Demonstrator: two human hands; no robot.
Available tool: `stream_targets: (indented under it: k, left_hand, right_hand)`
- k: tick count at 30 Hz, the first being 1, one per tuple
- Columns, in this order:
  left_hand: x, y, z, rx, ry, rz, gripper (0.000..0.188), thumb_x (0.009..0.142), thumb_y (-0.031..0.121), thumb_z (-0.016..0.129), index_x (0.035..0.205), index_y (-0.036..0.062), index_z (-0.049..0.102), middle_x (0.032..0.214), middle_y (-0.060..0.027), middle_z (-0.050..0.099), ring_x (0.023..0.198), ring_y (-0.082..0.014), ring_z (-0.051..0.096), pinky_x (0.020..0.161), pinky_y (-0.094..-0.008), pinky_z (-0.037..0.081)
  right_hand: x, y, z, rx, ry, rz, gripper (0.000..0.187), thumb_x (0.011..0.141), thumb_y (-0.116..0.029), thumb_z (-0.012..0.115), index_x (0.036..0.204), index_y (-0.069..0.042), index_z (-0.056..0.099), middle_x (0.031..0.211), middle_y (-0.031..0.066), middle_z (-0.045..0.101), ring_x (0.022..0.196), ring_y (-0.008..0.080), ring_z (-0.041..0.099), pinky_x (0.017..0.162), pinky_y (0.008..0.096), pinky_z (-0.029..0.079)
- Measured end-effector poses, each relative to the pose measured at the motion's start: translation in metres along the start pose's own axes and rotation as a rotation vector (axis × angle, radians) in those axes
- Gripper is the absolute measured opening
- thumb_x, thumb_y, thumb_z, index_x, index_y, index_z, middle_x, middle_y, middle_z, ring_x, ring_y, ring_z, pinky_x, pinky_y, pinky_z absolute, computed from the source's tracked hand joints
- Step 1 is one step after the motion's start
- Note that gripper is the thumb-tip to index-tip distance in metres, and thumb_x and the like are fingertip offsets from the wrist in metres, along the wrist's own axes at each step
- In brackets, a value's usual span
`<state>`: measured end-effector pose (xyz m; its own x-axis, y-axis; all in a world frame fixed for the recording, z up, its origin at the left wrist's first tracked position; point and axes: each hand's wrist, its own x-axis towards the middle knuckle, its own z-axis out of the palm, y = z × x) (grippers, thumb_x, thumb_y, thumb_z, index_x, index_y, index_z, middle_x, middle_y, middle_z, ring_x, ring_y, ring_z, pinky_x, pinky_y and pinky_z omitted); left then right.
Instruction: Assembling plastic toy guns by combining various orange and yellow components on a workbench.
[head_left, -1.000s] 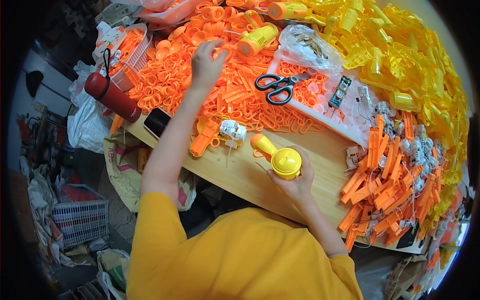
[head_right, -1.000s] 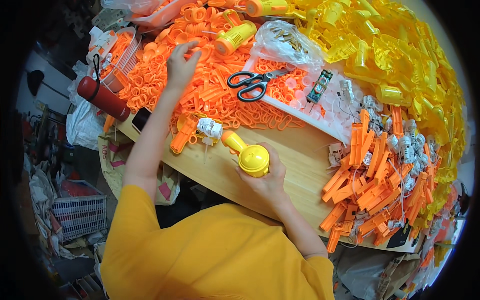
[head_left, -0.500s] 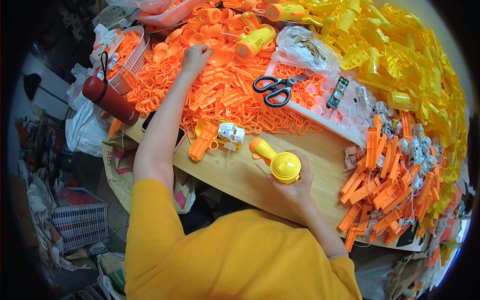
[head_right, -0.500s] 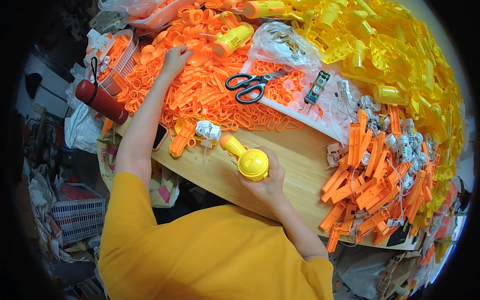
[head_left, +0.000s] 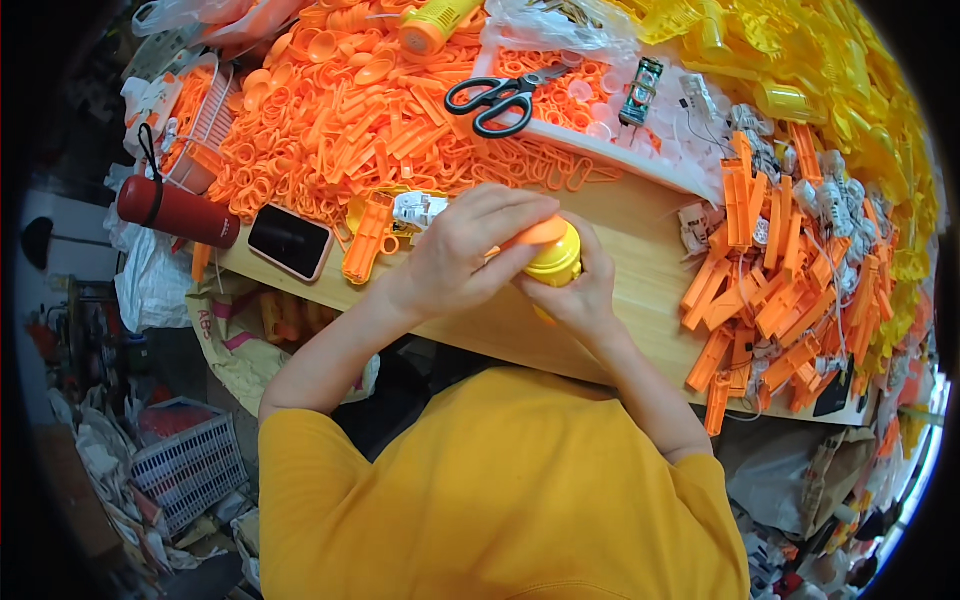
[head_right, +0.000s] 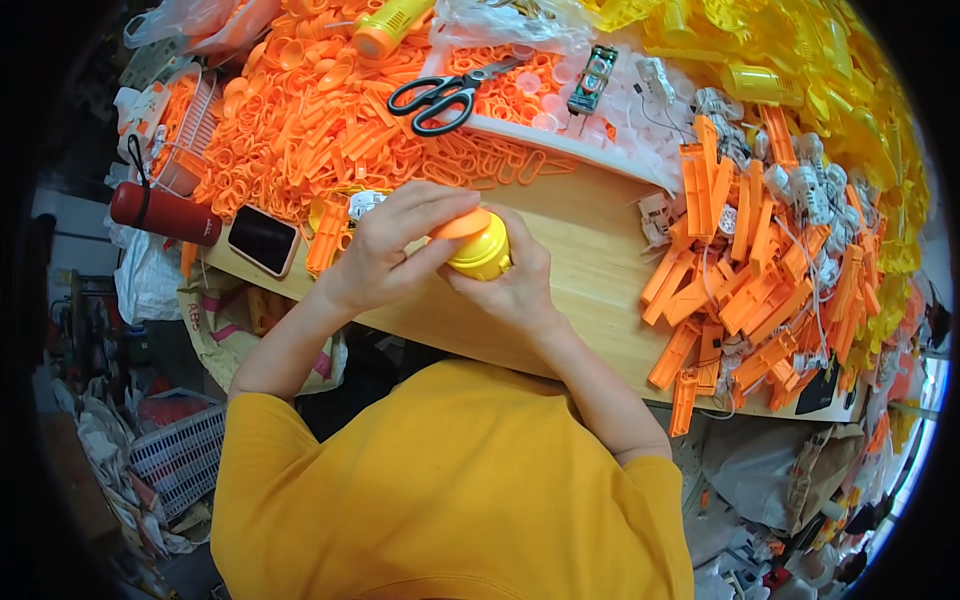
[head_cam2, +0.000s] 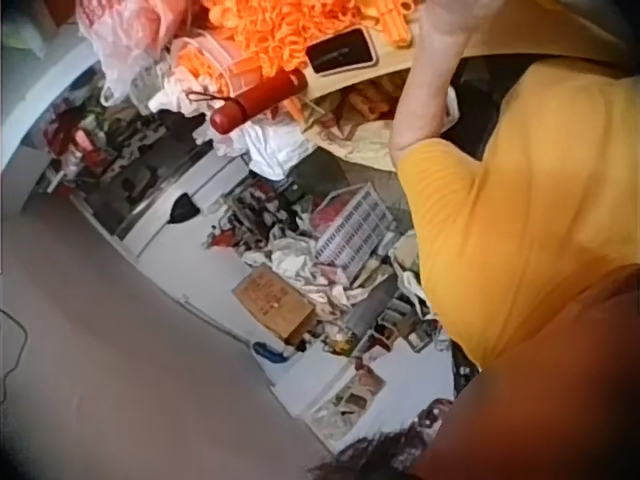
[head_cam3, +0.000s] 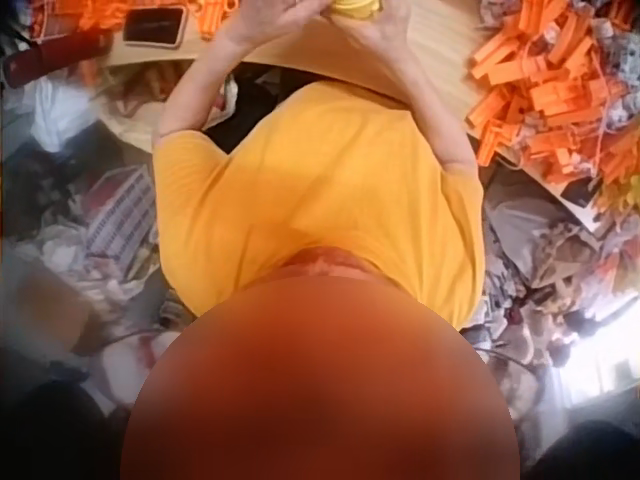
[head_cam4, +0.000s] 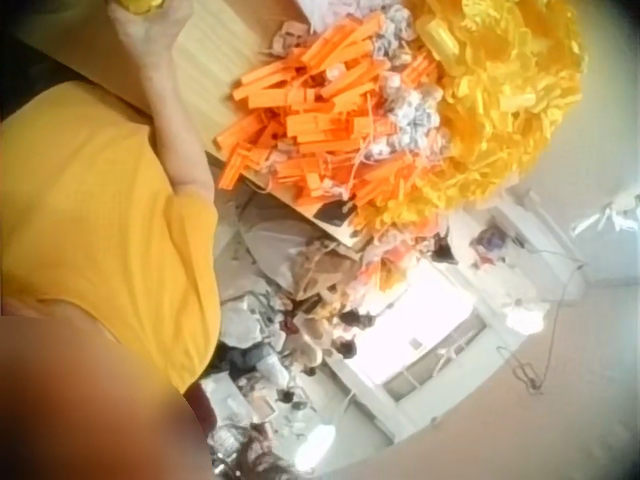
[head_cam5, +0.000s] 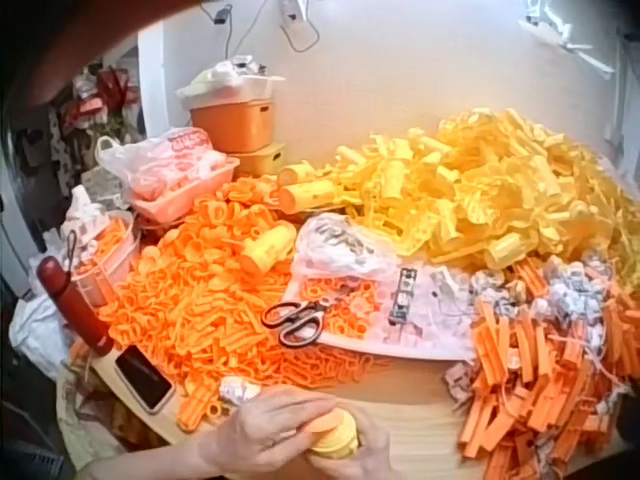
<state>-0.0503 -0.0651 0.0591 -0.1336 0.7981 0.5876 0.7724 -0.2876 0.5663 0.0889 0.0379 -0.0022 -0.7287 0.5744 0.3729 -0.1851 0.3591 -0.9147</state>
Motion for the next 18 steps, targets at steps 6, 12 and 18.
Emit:
stream_targets:
  k: [6, 12, 18]
  left_hand:
    - [-0.001, 0.004, 0.007, -0.165, 0.028, 0.010, 0.022, 0.079, 0.009, 0.070, 0.098, -0.0026, 0.067, 0.098, -0.0150, 0.065, 0.086, -0.0250, 0.061, 0.071, -0.0323, 0.049]
    - [0.021, 0.008, 0.027, -0.127, 0.041, -0.290, 0.032, 0.084, 0.011, 0.067, 0.060, -0.0009, 0.050, 0.058, -0.0059, 0.044, 0.057, -0.0196, 0.046, 0.053, -0.0311, 0.038]
    - [0.018, 0.009, 0.038, -0.160, -0.037, -0.243, 0.021, 0.084, 0.018, 0.063, 0.077, 0.0009, 0.053, 0.068, -0.0133, 0.048, 0.065, -0.0304, 0.055, 0.056, -0.0396, 0.042]
  right_hand:
    - [-0.003, -0.004, 0.000, 0.072, -0.028, -0.052, 0.060, 0.066, -0.007, 0.079, 0.118, 0.000, 0.052, 0.105, 0.0102, 0.061, 0.095, 0.0157, 0.060, 0.083, 0.0289, 0.049]
    - [-0.007, -0.010, 0.008, -0.071, -0.061, -0.108, 0.052, 0.064, -0.010, 0.080, 0.110, -0.002, 0.058, 0.094, 0.0133, 0.065, 0.085, 0.0238, 0.067, 0.074, 0.0321, 0.052]
    - [-0.013, -0.013, 0.003, -0.101, -0.124, -0.138, 0.042, 0.063, -0.010, 0.080, 0.100, -0.002, 0.062, 0.093, 0.0131, 0.065, 0.084, 0.0233, 0.066, 0.071, 0.0313, 0.052]
